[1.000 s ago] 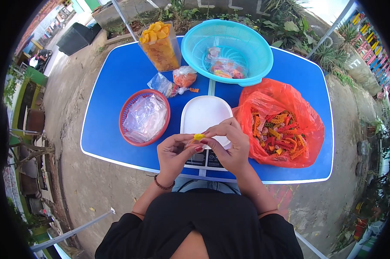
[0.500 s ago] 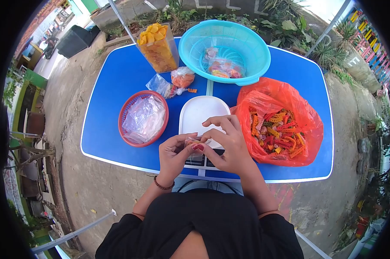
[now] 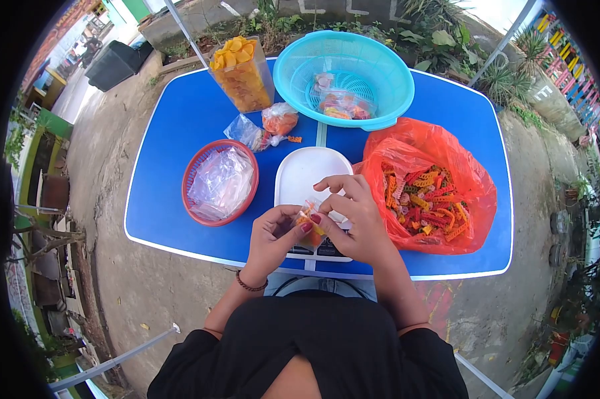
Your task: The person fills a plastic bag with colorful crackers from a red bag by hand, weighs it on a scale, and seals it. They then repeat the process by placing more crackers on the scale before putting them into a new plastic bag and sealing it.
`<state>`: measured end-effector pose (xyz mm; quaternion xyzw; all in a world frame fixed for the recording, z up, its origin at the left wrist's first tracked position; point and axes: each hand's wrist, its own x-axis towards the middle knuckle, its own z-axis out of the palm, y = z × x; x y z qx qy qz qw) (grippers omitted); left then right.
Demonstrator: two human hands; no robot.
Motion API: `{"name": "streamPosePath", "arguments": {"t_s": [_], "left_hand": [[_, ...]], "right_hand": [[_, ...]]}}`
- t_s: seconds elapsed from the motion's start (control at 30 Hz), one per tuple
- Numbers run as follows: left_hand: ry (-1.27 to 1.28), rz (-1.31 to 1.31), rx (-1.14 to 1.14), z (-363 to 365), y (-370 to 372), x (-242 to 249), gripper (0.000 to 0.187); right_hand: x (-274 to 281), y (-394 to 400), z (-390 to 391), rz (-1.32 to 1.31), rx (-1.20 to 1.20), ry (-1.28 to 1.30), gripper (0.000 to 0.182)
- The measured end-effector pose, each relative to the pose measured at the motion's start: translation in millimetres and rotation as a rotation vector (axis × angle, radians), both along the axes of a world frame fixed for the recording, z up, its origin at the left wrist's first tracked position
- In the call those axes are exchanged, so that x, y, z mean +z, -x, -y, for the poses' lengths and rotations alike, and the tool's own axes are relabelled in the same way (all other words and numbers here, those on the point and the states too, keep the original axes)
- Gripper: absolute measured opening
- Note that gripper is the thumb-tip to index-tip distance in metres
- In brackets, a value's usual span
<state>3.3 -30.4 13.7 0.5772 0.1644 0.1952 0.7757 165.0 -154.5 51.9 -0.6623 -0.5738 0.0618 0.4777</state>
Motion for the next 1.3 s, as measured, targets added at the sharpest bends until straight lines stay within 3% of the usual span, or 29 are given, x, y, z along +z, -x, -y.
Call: {"name": "streamPosePath", "arguments": {"t_s": [0.17,0.27,0.67,0.87,1.1,1.3], "left_hand": [[-0.042,-0.021,0.015,-1,0,-2,0.023],[0.016,-0.004,0.043,2,0,2,0.023],[0.001,0.002,-0.006,4,0,4,0.026],[0.004,0.077,-0.004,2,-3,3,0.033],[0.027,-0.069,0.096,-1,-1,-5,0.033],[0.008,-0.003,-0.013,-3,-1,4,0.033]], "right_hand": [[1,4,0,-0.039,0.041,0.027,0.015],[-4,10,-3,-0.187,-0.067,-0.091,0.019],[-3,2,-4,-0.129,0.017,-0.009,0.017],[-12,5,-4,-0.375,-0.096,-0.086,0.016],[-11,4,-2,-0.204,-0.115,-0.073,0.016],[-7,-3,-3,-0.121,-0.09,0.018,0.015]]}}
